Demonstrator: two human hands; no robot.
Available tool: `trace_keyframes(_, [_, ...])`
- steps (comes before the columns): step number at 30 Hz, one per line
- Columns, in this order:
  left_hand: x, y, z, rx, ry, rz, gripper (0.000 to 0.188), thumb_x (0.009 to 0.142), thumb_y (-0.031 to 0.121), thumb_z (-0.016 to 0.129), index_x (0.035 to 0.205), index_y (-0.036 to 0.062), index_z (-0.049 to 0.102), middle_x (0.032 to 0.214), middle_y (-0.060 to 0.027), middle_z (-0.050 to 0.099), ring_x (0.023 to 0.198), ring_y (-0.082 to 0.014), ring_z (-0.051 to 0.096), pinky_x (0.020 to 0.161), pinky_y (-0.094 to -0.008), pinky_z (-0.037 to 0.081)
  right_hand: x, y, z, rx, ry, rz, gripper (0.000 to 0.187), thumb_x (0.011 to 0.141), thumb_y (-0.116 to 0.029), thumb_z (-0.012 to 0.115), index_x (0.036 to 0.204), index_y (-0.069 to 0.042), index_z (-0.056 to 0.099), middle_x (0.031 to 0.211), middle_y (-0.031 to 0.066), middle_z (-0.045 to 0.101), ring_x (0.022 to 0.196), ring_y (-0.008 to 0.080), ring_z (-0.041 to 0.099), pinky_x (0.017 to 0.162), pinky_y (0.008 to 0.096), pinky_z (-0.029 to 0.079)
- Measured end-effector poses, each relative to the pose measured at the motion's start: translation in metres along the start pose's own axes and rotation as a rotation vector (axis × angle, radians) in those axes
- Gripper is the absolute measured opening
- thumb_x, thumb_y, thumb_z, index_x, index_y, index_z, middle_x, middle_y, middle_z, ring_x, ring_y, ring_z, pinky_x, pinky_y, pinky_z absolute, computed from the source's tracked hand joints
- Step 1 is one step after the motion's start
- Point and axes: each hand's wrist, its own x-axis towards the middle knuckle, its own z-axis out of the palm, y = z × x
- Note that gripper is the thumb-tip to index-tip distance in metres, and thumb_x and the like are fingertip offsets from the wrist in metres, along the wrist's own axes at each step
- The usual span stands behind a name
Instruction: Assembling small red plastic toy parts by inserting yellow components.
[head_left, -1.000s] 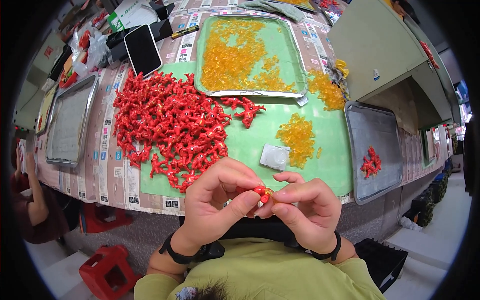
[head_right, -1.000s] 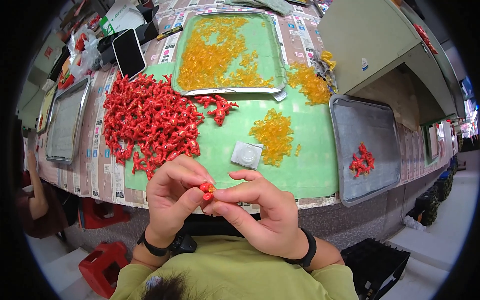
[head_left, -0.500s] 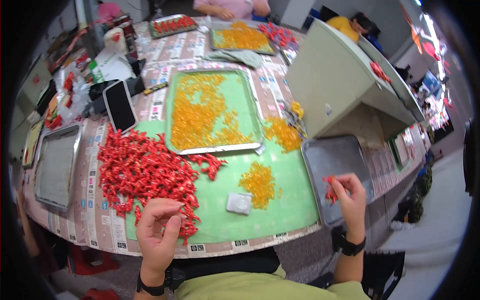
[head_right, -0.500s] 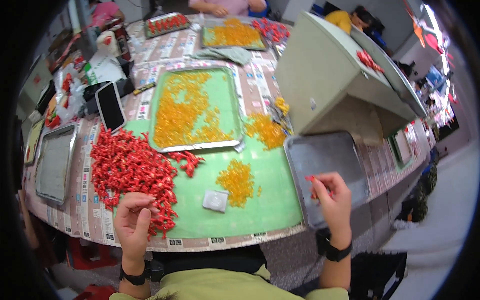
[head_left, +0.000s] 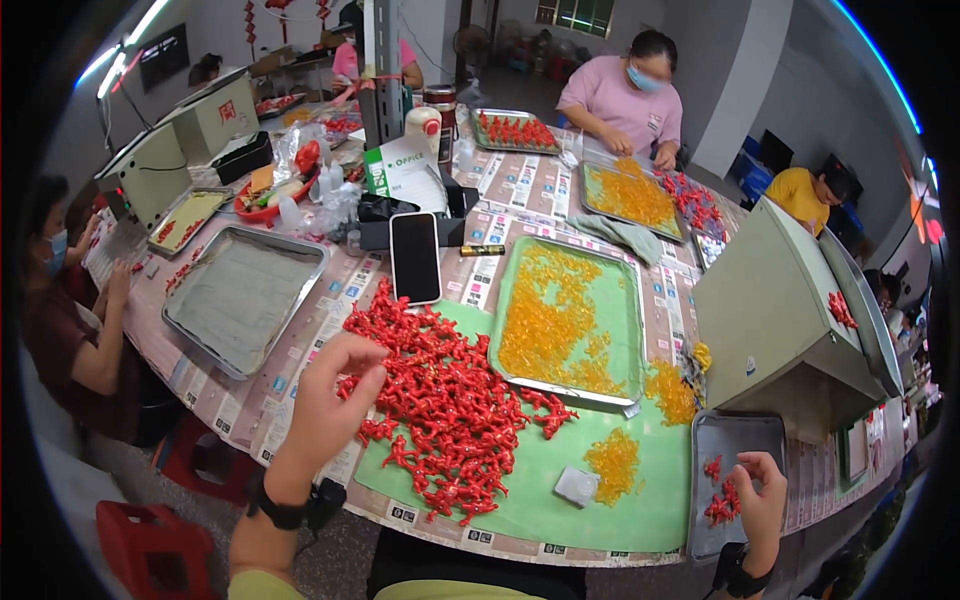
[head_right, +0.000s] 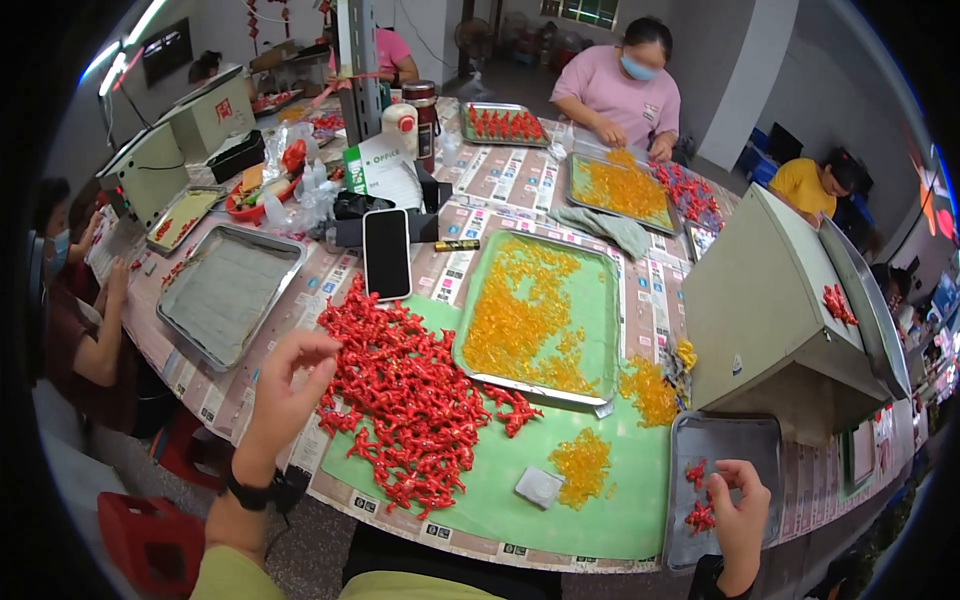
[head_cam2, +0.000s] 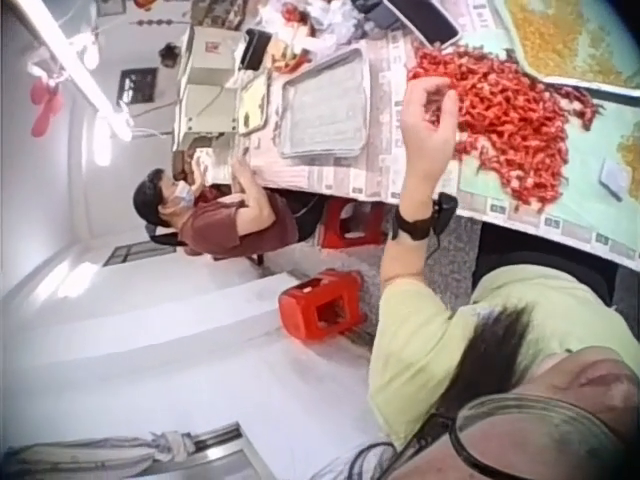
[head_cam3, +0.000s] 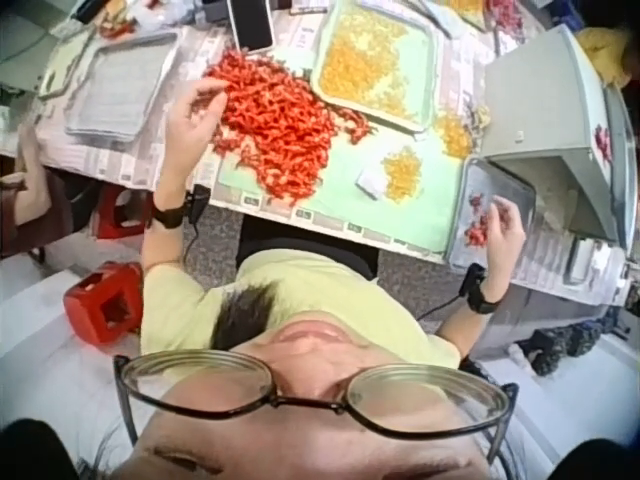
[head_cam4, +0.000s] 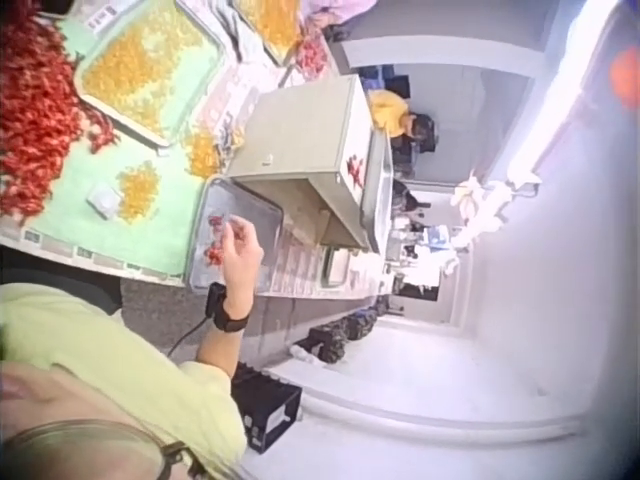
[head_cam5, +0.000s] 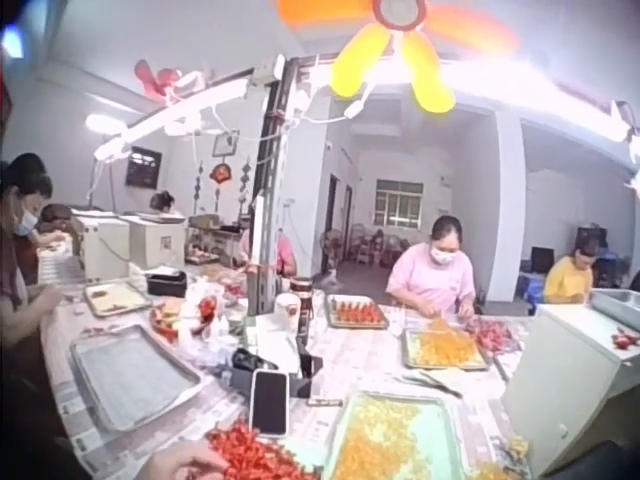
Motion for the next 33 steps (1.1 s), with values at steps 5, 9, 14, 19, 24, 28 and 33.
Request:
trace_keyframes(5, [0.046, -0.023, -0.022, 0.061, -0.053, -0.04, 0.017, 0.086, 0.007, 0.058, 0.103, 0.0023, 0.058, 0.098, -0.0038, 0.059, 0.09, -0.0103, 0.056, 0.077, -0.0255, 0.046, 0.0, -0.022, 0.022, 0.107, -0.066, -0.101, 0.008, 0.081, 0.0, 0.061, 0.088, 0.005, 0.06, 0.071, 0.0074, 0.064, 0.067, 0.0106, 0.059, 0.06, 0.0233, 0.045])
trace_keyframes(9, [0.083, -0.032, -0.026, 0.106, -0.088, -0.087, 0.019, 0.085, 0.009, 0.06, 0.103, 0.0023, 0.057, 0.098, -0.003, 0.059, 0.088, -0.0101, 0.055, 0.075, -0.0255, 0.046, -0.011, -0.005, 0.023, 0.15, -0.149, -0.087, 0.006, 0.085, 0.001, 0.057, 0.089, 0.005, 0.058, 0.08, 0.0059, 0.061, 0.073, 0.0108, 0.061, 0.066, 0.0215, 0.047])
trace_keyframes(14, [0.121, -0.066, -0.053, 0.26, -0.027, -0.106, 0.025, 0.081, 0.01, 0.064, 0.103, 0.0029, 0.056, 0.096, -0.0045, 0.059, 0.082, -0.0117, 0.057, 0.071, -0.0256, 0.048, -0.019, -0.002, 0.011, 0.3, -0.08, 0.064, 0.006, 0.085, 0.002, 0.057, 0.09, 0.004, 0.058, 0.081, 0.0055, 0.059, 0.067, 0.0109, 0.059, 0.062, 0.0212, 0.046])
trace_keyframes(19, [0.143, -0.12, -0.105, 0.435, 0.099, -0.149, 0.03, 0.077, 0.012, 0.066, 0.103, 0.0023, 0.054, 0.091, -0.0085, 0.061, 0.078, -0.0159, 0.06, 0.068, -0.0295, 0.049, -0.018, 0.006, 0.008, 0.41, -0.145, 0.134, 0.014, 0.092, -0.011, 0.058, 0.103, -0.002, 0.061, 0.078, 0.0037, 0.063, 0.055, 0.0037, 0.05, 0.047, 0.0166, 0.04])
trace_keyframes(24, [0.17, -0.178, -0.142, 0.689, 0.22, -0.255, 0.035, 0.072, 0.018, 0.069, 0.101, 0.0036, 0.055, 0.088, -0.0121, 0.062, 0.081, -0.0244, 0.062, 0.073, -0.034, 0.049, -0.013, 0.015, 0.011, 0.42, -0.13, 0.11, 0.014, 0.092, -0.01, 0.057, 0.101, -0.001, 0.061, 0.077, 0.0044, 0.063, 0.051, 0.003, 0.047, 0.043, 0.0164, 0.037])
trace_keyframes(28, [0.206, -0.216, -0.154, 0.851, 0.272, -0.414, 0.038, 0.07, 0.023, 0.068, 0.103, 0.0069, 0.058, 0.094, -0.0148, 0.061, 0.092, -0.033, 0.06, 0.083, -0.0397, 0.047, -0.005, 0.004, 0.013, 0.411, -0.138, 0.125, 0.013, 0.092, -0.009, 0.056, 0.101, -0.001, 0.061, 0.078, 0.0048, 0.063, 0.047, 0.0028, 0.046, 0.04, 0.0166, 0.036])
trace_keyframes(33, [0.227, -0.241, -0.149, 0.906, 0.217, -0.53, 0.034, 0.07, 0.031, 0.069, 0.102, 0.0204, 0.064, 0.126, -0.0227, 0.045, 0.12, -0.0408, 0.04, 0.1, -0.0459, 0.034, -0.005, 0.004, 0.013, 0.358, -0.119, 0.153, 0.013, 0.093, -0.01, 0.055, 0.101, -0.001, 0.06, 0.077, 0.0045, 0.061, 0.049, 0.0039, 0.047, 0.04, 0.0176, 0.038])
